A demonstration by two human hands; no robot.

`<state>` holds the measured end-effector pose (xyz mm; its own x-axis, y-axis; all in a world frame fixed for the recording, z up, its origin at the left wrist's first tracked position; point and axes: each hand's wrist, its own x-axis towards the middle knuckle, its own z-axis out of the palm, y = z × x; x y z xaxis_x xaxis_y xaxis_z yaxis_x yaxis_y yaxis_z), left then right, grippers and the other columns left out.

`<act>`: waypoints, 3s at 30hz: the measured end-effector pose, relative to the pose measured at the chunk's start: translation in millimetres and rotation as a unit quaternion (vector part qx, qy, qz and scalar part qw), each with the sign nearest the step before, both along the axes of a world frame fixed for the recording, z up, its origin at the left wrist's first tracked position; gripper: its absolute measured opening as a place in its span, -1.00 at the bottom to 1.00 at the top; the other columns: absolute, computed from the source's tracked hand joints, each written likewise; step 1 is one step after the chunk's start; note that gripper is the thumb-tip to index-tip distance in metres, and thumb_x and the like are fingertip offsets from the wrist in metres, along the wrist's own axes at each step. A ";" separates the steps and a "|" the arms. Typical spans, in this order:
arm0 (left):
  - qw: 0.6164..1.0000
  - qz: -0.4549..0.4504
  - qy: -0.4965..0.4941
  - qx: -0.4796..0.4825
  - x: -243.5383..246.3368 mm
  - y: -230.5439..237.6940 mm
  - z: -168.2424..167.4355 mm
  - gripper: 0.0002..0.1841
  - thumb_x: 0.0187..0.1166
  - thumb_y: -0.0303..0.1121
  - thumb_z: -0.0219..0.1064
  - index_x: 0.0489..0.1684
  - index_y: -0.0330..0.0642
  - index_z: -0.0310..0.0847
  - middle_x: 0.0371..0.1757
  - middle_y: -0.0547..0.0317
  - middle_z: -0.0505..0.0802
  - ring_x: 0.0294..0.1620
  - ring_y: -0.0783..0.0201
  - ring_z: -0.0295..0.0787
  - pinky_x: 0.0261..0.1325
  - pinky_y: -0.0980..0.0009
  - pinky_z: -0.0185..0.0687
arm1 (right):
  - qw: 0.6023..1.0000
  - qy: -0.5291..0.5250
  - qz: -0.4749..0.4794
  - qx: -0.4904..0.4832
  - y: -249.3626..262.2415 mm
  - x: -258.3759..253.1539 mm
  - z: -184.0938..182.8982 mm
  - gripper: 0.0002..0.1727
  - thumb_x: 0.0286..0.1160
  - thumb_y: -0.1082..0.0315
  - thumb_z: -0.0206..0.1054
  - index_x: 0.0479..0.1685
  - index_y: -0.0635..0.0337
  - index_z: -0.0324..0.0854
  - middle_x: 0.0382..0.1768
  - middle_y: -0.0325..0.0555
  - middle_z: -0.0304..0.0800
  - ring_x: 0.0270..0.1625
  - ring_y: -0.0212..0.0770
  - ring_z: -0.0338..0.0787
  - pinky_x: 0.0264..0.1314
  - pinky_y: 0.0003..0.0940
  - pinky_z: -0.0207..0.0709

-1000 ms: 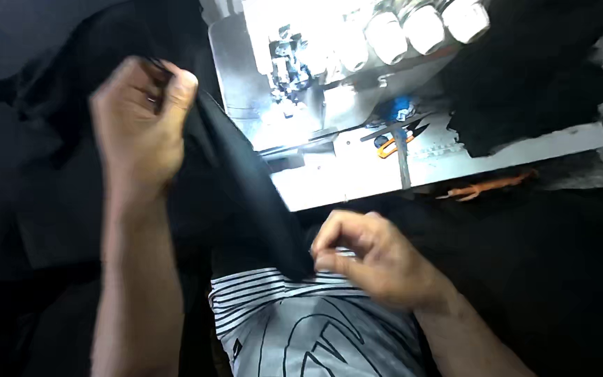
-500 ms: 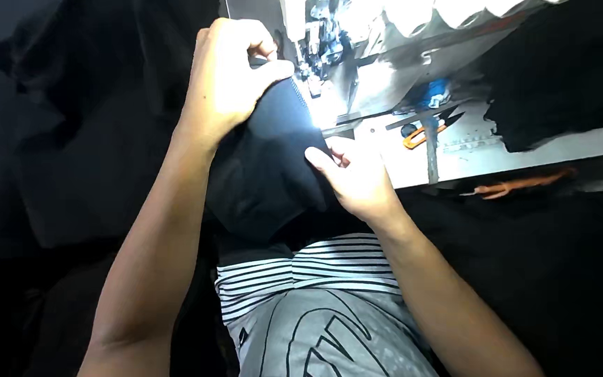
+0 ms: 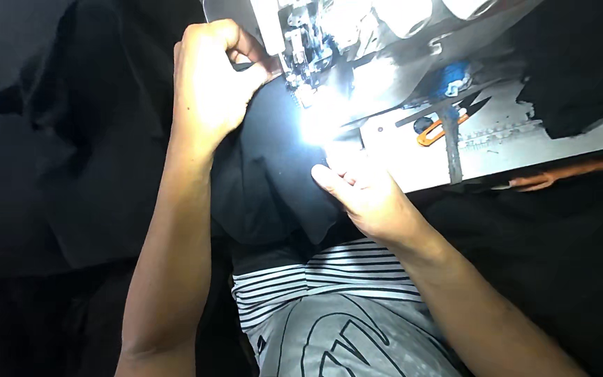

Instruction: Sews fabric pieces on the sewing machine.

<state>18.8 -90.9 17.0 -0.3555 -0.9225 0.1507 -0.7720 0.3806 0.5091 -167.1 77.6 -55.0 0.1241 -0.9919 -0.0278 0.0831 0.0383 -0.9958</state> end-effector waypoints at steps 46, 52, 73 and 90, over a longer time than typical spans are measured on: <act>0.998 0.037 0.009 -0.043 -24.2 -23.9 3.0 -0.74 0.34 -0.19 0.49 -0.09 -0.05 0.75 -0.18 0.47 0.82 -0.09 0.76 0.69 0.07 0.59 0.59 | 0.995 0.081 -0.044 -0.038 -14.0 -10.4 4.1 -0.66 0.63 0.26 0.40 -0.59 0.11 0.73 -0.57 -0.33 0.63 -0.60 -0.47 0.52 -0.63 -0.61 0.35; 0.984 0.113 0.002 -0.137 -12.1 28.6 1.2 -0.63 0.57 -0.12 0.36 0.25 -0.05 0.73 0.24 0.10 0.82 0.37 0.15 0.67 0.42 -0.08 0.43 | 0.995 0.085 -0.041 -0.027 -12.0 -6.1 5.4 -0.70 0.66 0.21 0.40 -0.45 0.12 0.81 -0.59 -0.29 0.72 -0.61 -0.44 0.62 -0.61 -0.55 0.49; 0.972 -0.007 0.169 -0.166 -16.1 188.9 -66.9 -0.74 0.57 -0.59 0.30 -0.16 -0.05 0.92 0.18 0.17 0.94 0.55 0.09 0.65 0.67 -0.09 0.28 | 0.997 0.008 -0.053 0.059 29.3 -18.4 21.7 -0.47 0.28 0.52 0.58 0.18 0.05 0.41 -0.41 -0.17 0.84 -0.43 -0.19 0.89 -0.41 -0.41 0.85; 0.978 -0.011 0.126 -0.167 -18.4 136.9 -46.8 -0.69 0.56 -0.60 0.24 -0.10 -0.10 0.96 0.18 0.11 0.94 0.51 0.09 0.71 0.79 -0.19 0.09 | 0.982 0.146 -0.074 -0.096 -20.2 -24.9 31.2 -0.84 0.41 0.44 0.52 -0.07 0.09 0.86 -0.23 -0.38 0.91 -0.30 -0.52 0.84 -0.29 -0.67 0.78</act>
<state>0.5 46.1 -29.9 -0.2870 -0.7991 0.5283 -0.6280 0.5734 0.5261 -192.0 57.4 -23.8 -0.0071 -0.9888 0.1488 -0.2172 -0.1438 -0.9655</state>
